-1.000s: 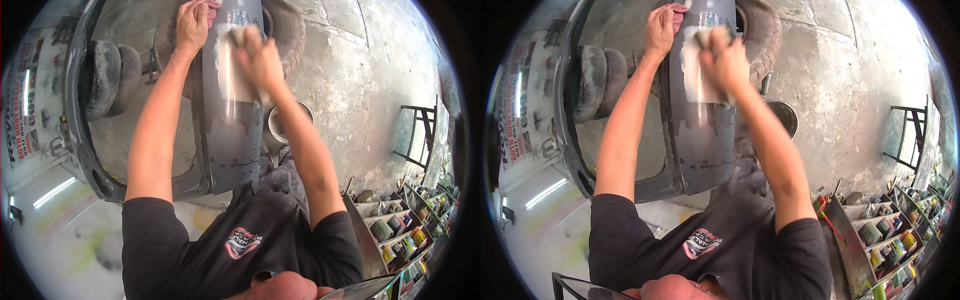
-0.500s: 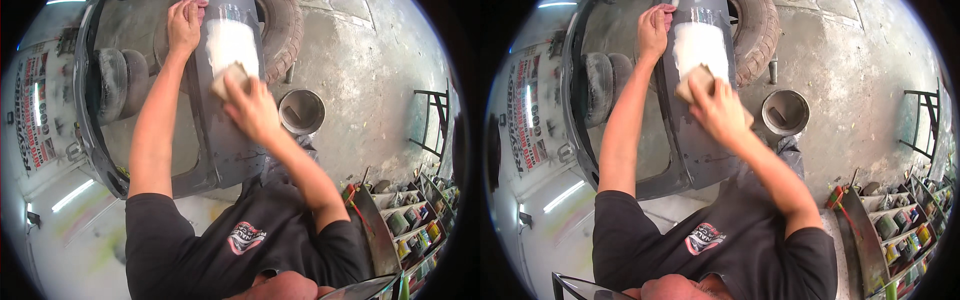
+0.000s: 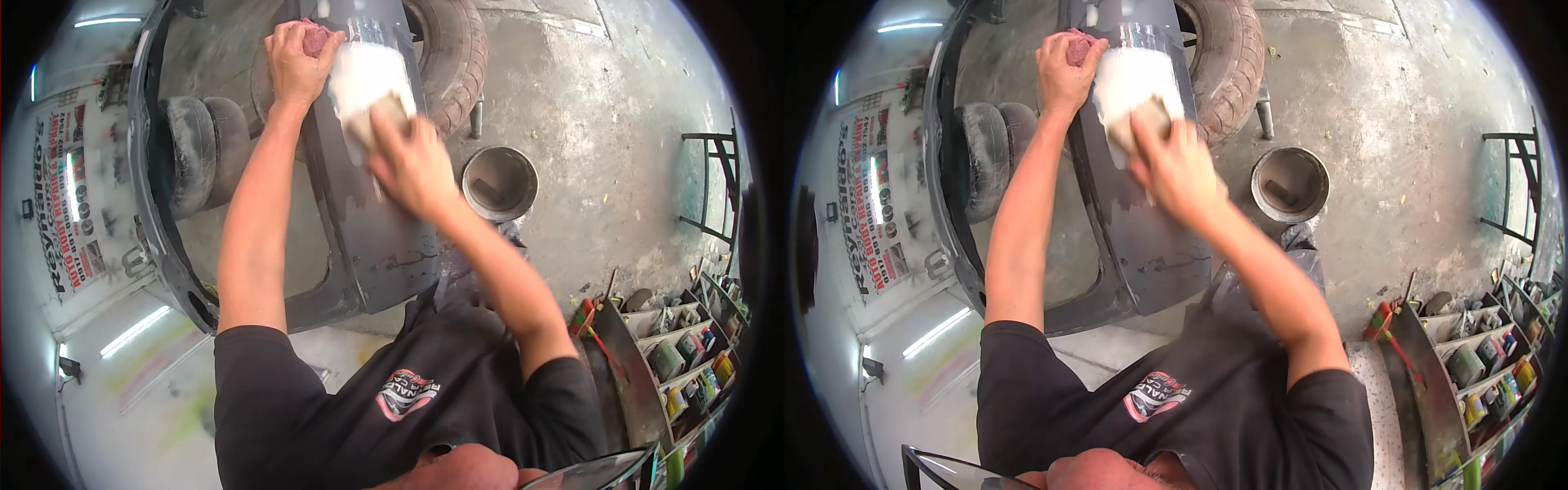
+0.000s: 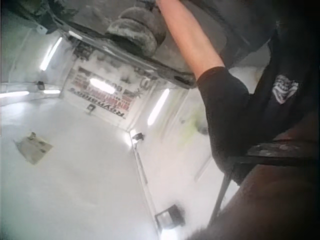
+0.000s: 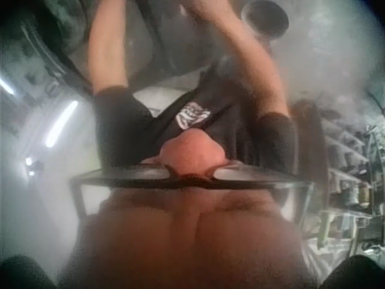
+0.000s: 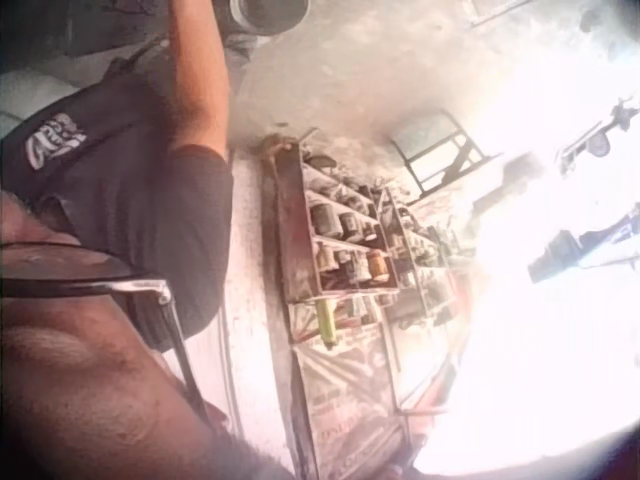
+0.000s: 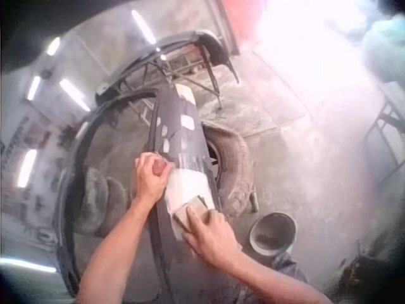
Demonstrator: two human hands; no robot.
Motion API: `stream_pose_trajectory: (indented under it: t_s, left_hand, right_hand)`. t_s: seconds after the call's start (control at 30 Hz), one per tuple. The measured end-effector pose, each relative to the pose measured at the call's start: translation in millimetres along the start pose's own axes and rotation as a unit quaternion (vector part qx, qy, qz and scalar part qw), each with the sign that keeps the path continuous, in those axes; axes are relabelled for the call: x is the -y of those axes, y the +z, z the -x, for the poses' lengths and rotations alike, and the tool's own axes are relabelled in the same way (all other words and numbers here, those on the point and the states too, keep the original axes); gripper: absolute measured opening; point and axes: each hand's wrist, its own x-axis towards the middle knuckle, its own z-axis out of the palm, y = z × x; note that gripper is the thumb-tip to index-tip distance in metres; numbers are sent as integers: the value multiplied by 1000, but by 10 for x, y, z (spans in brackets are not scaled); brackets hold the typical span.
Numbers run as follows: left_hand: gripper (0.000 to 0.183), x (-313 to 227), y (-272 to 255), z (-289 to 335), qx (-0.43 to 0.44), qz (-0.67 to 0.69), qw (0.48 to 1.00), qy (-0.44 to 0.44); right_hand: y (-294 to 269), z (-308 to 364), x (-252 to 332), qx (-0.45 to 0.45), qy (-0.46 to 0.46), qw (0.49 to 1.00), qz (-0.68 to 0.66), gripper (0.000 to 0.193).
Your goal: The person prepares a sanding block, wets a cloth in a bucket of water, and wet-sands a car panel using the sanding block while wiping the surface with the cloth.
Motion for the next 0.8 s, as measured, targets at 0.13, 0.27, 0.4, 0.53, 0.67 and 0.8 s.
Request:
stream_pose_trajectory:
  t_s: [0.13, 0.27, 0.4, 0.53, 0.67, 0.8]
  left_hand:
    - [29, -107, 390, -106, 7, 43, 999, 26]
    - [28, 220, 166, 91, 14, 19, 1000, 1]
    - [25, -153, -39, -86, 28, 11, 999, -29]
    - [26, 97, 115, -32, 4, 24, 1000, 17]
    - [33, 114, 263, 11, 37, 22, 999, 5]
    - [40, 51, 151, 81, 32, 16, 998, -58]
  right_hand:
    - [-87, -1186, -654, -65, 120, 990, -18, 61]
    - [86, -376, -127, -10, 46, 998, -32, 64]
    - [-17, 517, -36, -26, -36, 999, -3, 75]
    - [-70, -758, -278, -32, 59, 997, -43, 58]
    - [95, -1202, -540, -64, 102, 993, -18, 66]
    - [116, -1163, -473, -57, 103, 992, -37, 71]
